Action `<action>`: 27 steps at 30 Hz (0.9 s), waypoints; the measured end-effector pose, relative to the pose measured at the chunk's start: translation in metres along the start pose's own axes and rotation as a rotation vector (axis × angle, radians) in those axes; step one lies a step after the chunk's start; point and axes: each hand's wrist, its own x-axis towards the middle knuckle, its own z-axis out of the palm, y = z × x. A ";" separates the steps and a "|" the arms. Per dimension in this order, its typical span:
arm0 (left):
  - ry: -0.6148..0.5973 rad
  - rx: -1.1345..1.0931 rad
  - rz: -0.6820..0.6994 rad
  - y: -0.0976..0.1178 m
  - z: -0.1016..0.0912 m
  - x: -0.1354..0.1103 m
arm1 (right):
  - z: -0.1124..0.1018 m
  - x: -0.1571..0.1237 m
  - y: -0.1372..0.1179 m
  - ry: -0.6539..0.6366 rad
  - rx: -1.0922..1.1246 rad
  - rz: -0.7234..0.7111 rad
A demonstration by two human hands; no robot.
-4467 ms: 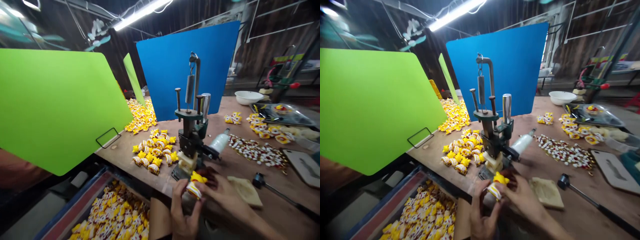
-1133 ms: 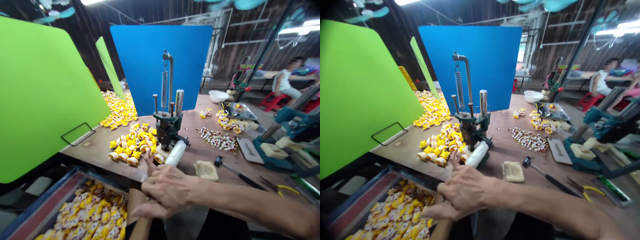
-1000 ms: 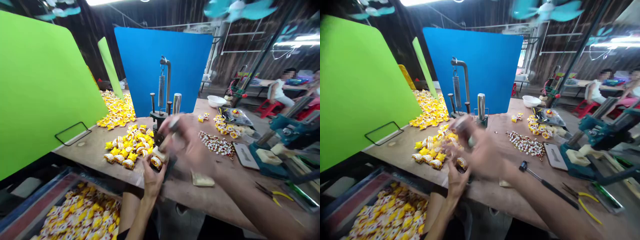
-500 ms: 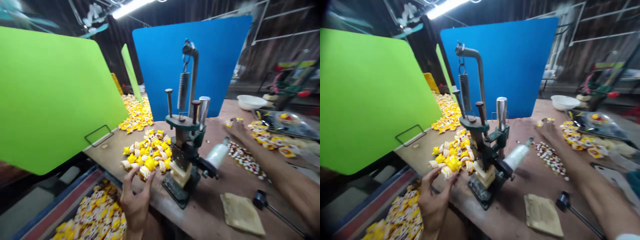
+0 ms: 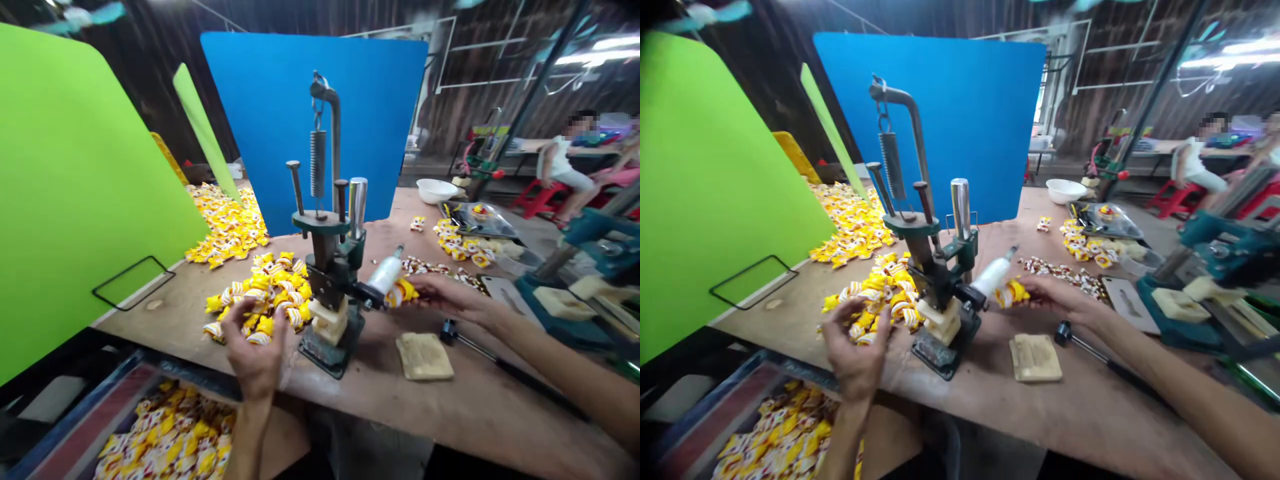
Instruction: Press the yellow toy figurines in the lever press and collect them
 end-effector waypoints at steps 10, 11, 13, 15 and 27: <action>-0.410 -0.408 -0.439 0.055 -0.034 -0.125 | 0.128 -0.093 0.029 -0.438 0.174 0.083; -0.323 -0.385 -0.471 0.045 -0.033 -0.118 | 0.127 -0.086 0.032 -0.386 0.129 0.055; -0.217 -0.314 -0.427 0.029 -0.024 -0.105 | 0.116 -0.072 0.039 -0.259 0.055 -0.001; -0.185 -0.219 -0.278 0.021 -0.006 -0.093 | 0.099 -0.061 0.044 -0.173 0.039 -0.041; -0.289 -0.176 -0.159 0.018 0.031 -0.089 | 0.057 0.011 -0.069 -0.015 0.546 -0.145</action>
